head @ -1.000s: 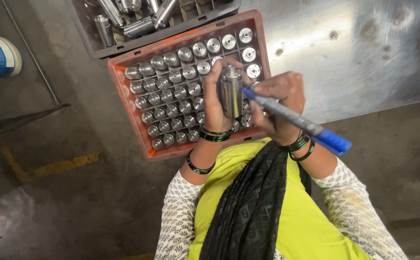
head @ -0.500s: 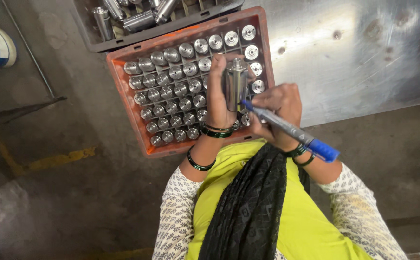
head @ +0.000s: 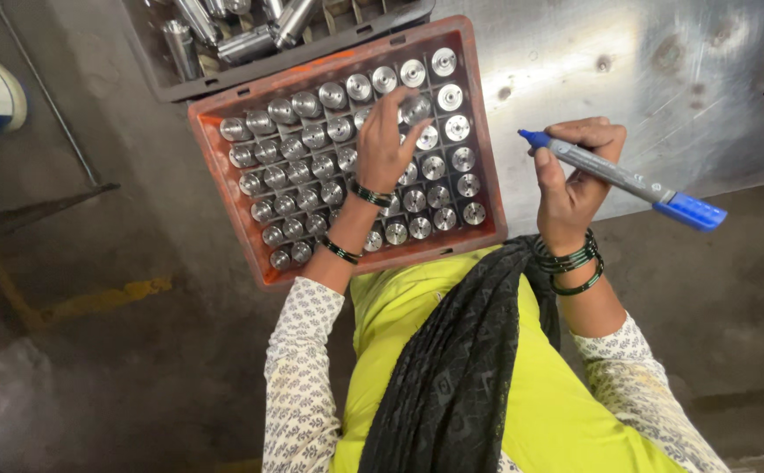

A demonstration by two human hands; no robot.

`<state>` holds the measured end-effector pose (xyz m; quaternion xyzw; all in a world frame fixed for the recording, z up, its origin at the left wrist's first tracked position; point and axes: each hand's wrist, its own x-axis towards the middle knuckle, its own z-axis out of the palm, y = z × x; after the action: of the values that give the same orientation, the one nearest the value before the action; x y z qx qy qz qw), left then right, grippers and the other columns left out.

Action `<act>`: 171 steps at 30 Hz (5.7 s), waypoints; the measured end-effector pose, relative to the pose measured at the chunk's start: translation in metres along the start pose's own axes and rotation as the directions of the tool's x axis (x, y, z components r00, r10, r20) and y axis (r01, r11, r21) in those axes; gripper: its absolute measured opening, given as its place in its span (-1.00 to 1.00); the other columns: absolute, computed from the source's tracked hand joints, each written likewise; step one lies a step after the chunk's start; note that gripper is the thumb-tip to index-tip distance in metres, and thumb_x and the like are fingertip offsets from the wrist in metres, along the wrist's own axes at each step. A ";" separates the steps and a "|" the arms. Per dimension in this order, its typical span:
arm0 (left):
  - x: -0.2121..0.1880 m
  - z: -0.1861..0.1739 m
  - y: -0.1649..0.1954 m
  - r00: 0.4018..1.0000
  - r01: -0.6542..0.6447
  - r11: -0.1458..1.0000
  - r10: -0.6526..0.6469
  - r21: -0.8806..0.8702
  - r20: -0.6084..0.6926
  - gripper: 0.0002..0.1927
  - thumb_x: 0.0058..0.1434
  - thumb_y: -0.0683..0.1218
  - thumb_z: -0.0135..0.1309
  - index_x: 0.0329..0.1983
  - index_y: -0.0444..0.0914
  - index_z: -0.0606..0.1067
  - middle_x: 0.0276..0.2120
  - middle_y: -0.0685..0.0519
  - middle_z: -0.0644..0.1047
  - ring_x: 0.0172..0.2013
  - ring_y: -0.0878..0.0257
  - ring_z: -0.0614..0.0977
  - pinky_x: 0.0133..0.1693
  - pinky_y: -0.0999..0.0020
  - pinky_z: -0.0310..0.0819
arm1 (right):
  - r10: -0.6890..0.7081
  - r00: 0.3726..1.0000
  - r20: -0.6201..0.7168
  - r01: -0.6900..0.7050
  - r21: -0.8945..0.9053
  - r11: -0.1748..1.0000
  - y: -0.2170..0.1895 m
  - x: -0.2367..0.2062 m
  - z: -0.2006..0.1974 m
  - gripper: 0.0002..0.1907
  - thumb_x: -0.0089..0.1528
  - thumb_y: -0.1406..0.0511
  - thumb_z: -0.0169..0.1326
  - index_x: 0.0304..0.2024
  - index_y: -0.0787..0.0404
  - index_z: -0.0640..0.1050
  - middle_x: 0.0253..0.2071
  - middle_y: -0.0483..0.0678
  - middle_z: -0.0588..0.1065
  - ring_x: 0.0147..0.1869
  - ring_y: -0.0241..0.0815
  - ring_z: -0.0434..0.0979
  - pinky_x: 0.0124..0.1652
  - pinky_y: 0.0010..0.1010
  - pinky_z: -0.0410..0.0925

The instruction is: The person holds a blue marker and marks the surface of cylindrical metal parts one at a time, taking each part from a red tray and placing it back into the tray after marking. The person occasionally repositions trays on the work table while continuing to mark parts.

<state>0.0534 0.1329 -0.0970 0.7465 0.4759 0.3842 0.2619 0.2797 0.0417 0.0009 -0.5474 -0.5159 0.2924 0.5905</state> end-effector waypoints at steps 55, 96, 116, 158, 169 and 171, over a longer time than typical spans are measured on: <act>-0.010 -0.043 0.124 0.823 0.359 0.124 -0.510 -0.925 0.251 -0.64 0.39 0.10 0.03 -0.07 -0.31 0.49 -0.26 0.08 0.47 -0.30 0.37 0.54 -0.21 0.48 0.49 | -0.320 0.878 0.357 0.414 -0.230 0.881 -0.048 0.000 0.035 -0.77 0.24 0.34 0.21 -0.13 0.21 0.43 -0.25 0.00 0.50 -0.14 -0.09 0.44 -0.03 -0.26 0.21; 0.000 -0.027 -0.012 0.990 0.053 0.992 -0.037 0.116 -0.138 -0.63 0.32 -0.01 0.26 -0.01 -0.25 0.37 -0.04 -0.07 0.59 -0.01 0.05 0.65 0.08 0.12 0.54 | -0.013 0.999 0.050 0.010 0.045 0.999 -0.006 0.003 -0.003 -0.68 0.42 0.29 0.19 0.03 0.29 0.33 -0.08 0.03 0.38 -0.10 -0.25 0.43 -0.09 -0.49 0.44; -0.003 -0.044 -0.025 0.980 0.007 0.846 -0.111 0.534 0.163 -0.45 0.09 0.08 0.33 0.09 -0.20 0.45 -0.02 -0.09 0.42 0.07 -0.05 0.36 0.03 -0.11 0.15 | 0.050 0.998 0.041 -0.055 0.138 0.989 0.006 0.007 -0.010 -0.69 0.45 0.32 0.18 0.04 0.30 0.31 -0.10 0.03 0.38 -0.15 -0.24 0.46 -0.12 -0.46 0.46; 0.014 -0.051 0.124 0.791 0.296 0.172 -0.595 -0.940 0.140 -0.58 0.44 0.16 -0.09 -0.07 -0.31 0.45 -0.18 0.00 0.54 -0.26 0.24 0.63 -0.19 0.38 0.57 | -0.392 0.850 0.352 0.485 -0.231 0.844 -0.050 0.017 0.047 -0.76 0.21 0.36 0.19 -0.12 0.16 0.42 -0.23 -0.07 0.52 -0.17 -0.09 0.45 -0.03 -0.21 0.22; 0.010 -0.043 0.122 0.869 0.234 0.205 -0.483 -0.950 0.109 -0.63 0.55 0.14 -0.09 -0.03 -0.29 0.37 -0.22 -0.06 0.52 -0.19 0.22 0.60 -0.09 0.33 0.54 | -0.391 0.855 0.341 0.480 -0.234 0.845 -0.051 0.021 0.042 -0.76 0.21 0.37 0.19 -0.13 0.18 0.42 -0.26 -0.08 0.52 -0.19 -0.10 0.45 0.00 -0.17 0.24; 0.010 -0.042 0.122 0.863 0.226 0.168 -0.491 -0.960 0.117 -0.62 0.57 0.15 -0.11 -0.04 -0.28 0.36 -0.24 -0.08 0.53 -0.20 0.21 0.61 -0.10 0.34 0.53 | -0.417 0.848 0.327 0.501 -0.235 0.833 -0.048 0.021 0.040 -0.76 0.21 0.36 0.18 -0.13 0.19 0.42 -0.26 -0.09 0.53 -0.19 -0.11 0.46 -0.01 -0.16 0.24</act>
<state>0.0840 0.0931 0.0226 0.2523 0.3352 0.5964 0.6844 0.2380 0.0634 0.0473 -0.4486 -0.7459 0.1253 0.4761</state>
